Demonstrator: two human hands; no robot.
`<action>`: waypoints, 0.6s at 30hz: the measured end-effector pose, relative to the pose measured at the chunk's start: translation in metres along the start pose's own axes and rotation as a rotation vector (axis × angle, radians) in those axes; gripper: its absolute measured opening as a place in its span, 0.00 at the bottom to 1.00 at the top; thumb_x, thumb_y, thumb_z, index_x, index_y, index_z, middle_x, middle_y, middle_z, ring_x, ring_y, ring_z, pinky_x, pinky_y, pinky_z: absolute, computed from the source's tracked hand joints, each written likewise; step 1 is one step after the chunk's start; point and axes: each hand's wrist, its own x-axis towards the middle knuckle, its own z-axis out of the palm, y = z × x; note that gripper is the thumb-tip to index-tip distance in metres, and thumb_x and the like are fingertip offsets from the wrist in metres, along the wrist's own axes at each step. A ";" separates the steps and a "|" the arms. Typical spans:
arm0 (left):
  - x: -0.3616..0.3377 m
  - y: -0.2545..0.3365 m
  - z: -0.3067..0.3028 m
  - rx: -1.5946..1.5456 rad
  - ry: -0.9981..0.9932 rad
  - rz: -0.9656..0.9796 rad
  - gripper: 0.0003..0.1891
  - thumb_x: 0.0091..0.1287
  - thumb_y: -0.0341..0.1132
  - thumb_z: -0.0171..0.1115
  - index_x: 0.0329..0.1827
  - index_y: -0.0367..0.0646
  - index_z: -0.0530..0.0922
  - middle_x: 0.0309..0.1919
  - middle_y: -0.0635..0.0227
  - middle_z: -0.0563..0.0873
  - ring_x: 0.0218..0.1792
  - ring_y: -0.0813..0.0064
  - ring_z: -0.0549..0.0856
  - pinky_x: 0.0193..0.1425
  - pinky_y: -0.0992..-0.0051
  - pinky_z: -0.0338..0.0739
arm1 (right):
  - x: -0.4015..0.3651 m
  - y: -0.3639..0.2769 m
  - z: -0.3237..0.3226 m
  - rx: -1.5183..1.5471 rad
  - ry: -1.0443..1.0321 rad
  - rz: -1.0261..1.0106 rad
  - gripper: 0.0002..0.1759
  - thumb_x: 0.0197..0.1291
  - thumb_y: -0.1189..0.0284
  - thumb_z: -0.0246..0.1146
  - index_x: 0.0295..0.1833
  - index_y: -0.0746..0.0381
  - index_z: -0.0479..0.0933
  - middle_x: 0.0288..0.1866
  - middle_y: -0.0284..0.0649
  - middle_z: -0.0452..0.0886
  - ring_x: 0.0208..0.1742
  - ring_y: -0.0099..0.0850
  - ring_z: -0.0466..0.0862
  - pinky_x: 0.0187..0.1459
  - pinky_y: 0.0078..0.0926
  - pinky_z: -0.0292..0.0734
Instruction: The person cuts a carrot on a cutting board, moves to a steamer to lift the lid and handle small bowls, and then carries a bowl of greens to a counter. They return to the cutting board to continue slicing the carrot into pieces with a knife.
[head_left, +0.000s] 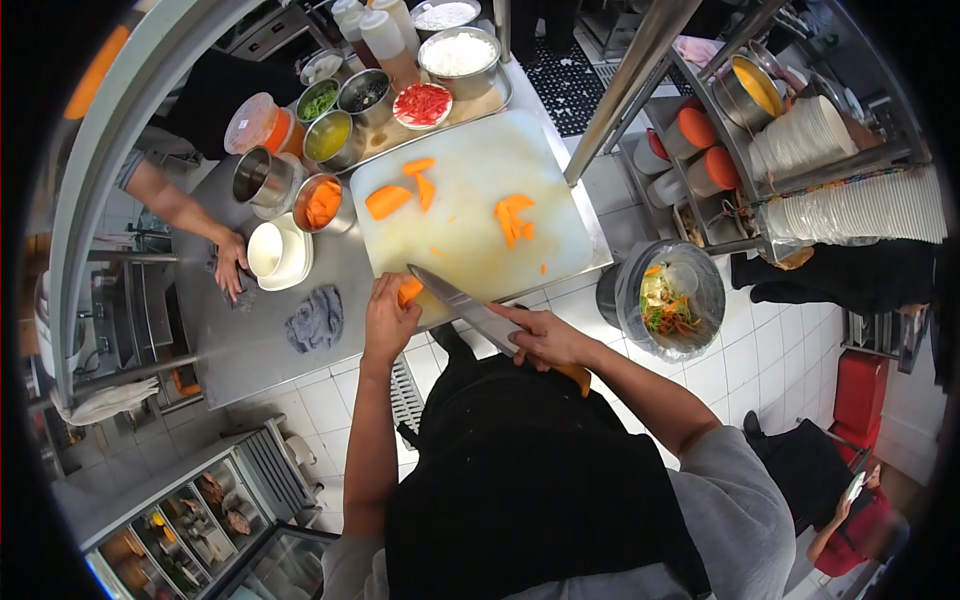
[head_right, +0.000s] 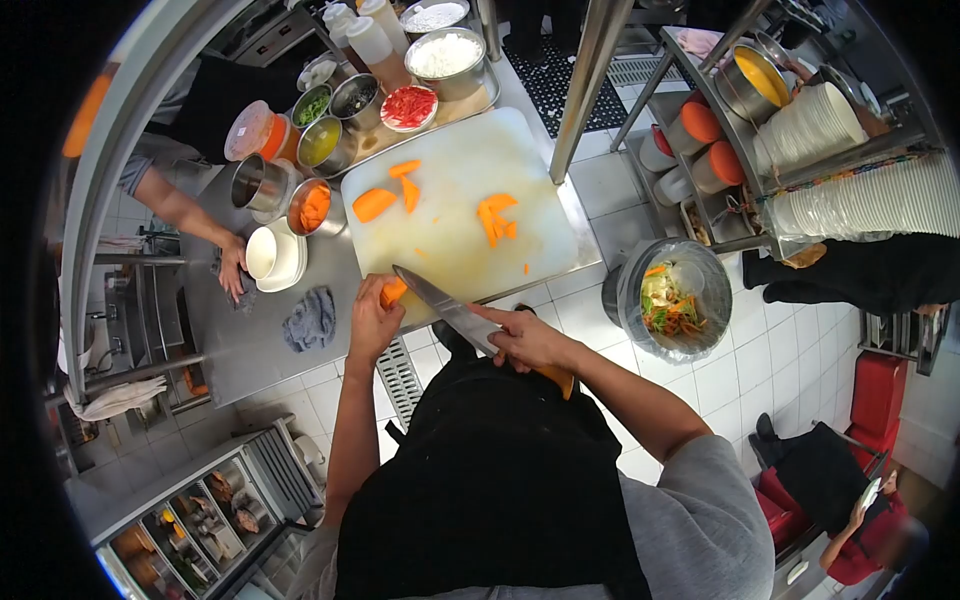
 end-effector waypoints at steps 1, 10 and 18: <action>0.000 0.000 0.000 0.000 0.001 0.001 0.18 0.55 0.21 0.63 0.52 0.35 0.80 0.46 0.49 0.84 0.52 0.44 0.82 0.60 0.55 0.78 | 0.001 0.003 -0.001 0.009 -0.002 -0.003 0.40 0.78 0.74 0.51 0.90 0.33 0.54 0.32 0.40 0.85 0.20 0.23 0.78 0.28 0.26 0.82; 0.000 0.001 -0.001 -0.002 -0.016 -0.006 0.19 0.55 0.21 0.62 0.52 0.34 0.80 0.46 0.49 0.84 0.53 0.43 0.82 0.61 0.54 0.78 | 0.002 0.006 -0.001 -0.008 -0.014 -0.015 0.41 0.78 0.75 0.51 0.90 0.33 0.53 0.33 0.39 0.85 0.21 0.23 0.78 0.28 0.26 0.82; 0.000 0.002 -0.003 -0.020 -0.028 -0.025 0.19 0.55 0.21 0.62 0.52 0.34 0.79 0.47 0.48 0.85 0.54 0.42 0.82 0.62 0.54 0.78 | 0.013 0.009 0.003 0.001 -0.021 -0.010 0.42 0.78 0.75 0.52 0.90 0.33 0.51 0.33 0.39 0.85 0.20 0.23 0.77 0.27 0.26 0.82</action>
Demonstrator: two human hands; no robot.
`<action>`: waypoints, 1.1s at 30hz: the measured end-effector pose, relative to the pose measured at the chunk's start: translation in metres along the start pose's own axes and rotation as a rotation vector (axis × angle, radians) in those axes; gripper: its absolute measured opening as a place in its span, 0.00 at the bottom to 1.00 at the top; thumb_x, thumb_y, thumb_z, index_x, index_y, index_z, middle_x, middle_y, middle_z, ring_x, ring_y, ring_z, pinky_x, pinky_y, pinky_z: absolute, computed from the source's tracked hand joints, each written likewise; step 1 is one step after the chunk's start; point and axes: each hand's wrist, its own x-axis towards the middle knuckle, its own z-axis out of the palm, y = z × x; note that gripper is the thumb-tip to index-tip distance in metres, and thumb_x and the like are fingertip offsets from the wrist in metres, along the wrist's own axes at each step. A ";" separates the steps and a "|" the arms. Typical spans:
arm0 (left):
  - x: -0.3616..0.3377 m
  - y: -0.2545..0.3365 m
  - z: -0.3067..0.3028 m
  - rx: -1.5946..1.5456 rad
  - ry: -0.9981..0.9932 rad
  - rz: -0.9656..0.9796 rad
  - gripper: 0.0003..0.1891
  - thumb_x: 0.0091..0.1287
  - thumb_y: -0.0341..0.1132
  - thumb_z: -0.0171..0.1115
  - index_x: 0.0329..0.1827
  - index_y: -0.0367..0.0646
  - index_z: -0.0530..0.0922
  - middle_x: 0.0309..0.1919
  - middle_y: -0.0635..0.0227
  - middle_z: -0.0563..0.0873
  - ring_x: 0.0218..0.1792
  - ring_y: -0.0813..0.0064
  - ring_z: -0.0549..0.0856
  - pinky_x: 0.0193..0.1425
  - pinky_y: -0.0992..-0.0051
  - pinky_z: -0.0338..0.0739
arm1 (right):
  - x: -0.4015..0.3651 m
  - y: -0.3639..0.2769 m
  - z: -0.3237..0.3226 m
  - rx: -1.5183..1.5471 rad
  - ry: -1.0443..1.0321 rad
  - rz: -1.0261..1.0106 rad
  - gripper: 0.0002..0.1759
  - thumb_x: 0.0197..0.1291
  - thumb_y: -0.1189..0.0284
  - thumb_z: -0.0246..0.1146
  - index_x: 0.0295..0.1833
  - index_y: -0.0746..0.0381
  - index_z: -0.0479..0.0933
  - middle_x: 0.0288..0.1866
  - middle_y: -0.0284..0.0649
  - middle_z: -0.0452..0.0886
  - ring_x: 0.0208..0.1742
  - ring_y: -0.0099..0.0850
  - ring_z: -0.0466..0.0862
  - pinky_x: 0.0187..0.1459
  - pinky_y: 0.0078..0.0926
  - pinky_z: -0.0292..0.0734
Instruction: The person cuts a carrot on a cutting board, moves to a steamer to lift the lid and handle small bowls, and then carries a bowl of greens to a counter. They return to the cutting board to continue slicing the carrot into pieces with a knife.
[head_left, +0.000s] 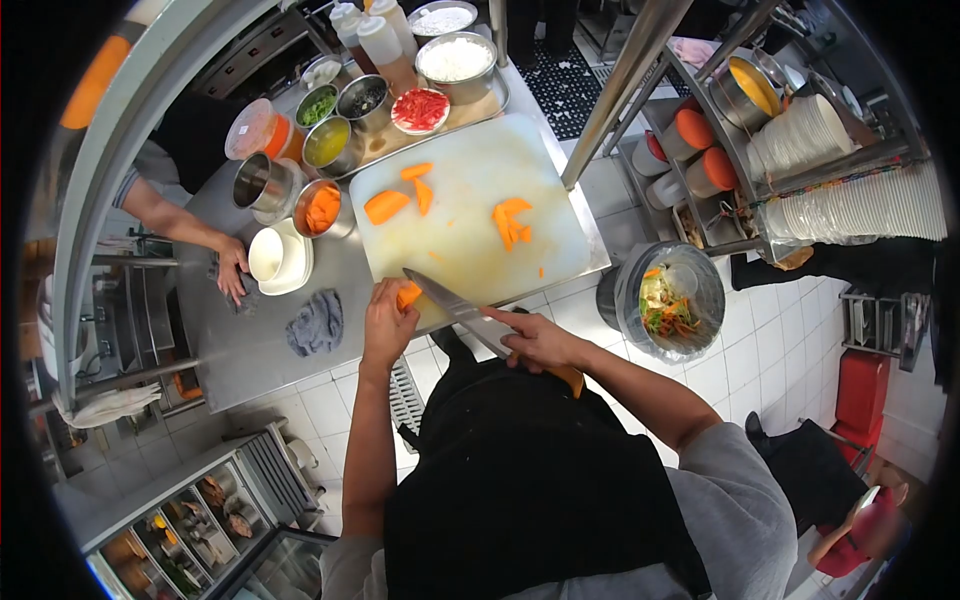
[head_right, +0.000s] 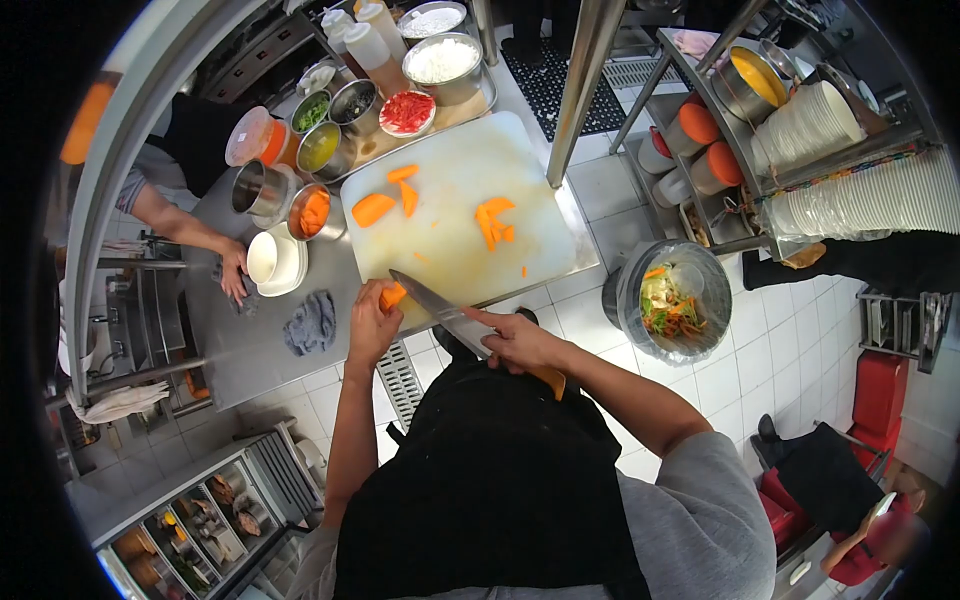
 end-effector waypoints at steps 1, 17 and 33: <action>0.000 -0.001 0.001 0.001 0.002 -0.003 0.19 0.55 0.21 0.62 0.52 0.34 0.79 0.47 0.48 0.85 0.54 0.42 0.82 0.62 0.54 0.78 | 0.002 0.000 0.001 0.029 -0.004 0.008 0.41 0.78 0.74 0.52 0.90 0.33 0.52 0.33 0.39 0.85 0.20 0.23 0.77 0.27 0.25 0.81; -0.031 -0.015 0.022 0.089 0.201 -0.034 0.27 0.60 0.25 0.68 0.66 0.41 0.81 0.61 0.51 0.81 0.65 0.44 0.79 0.70 0.56 0.79 | 0.000 -0.016 -0.020 -0.118 0.183 -0.105 0.41 0.75 0.80 0.50 0.90 0.45 0.56 0.31 0.42 0.84 0.17 0.22 0.76 0.21 0.24 0.77; -0.735 -0.070 -0.372 0.290 2.707 -0.891 0.27 0.87 0.50 0.46 0.46 0.30 0.79 0.41 0.42 0.87 0.44 0.51 0.86 0.53 0.53 0.81 | 0.052 0.032 -0.035 -0.265 0.358 -0.306 0.27 0.82 0.63 0.55 0.79 0.62 0.64 0.27 0.38 0.80 0.15 0.22 0.75 0.16 0.24 0.69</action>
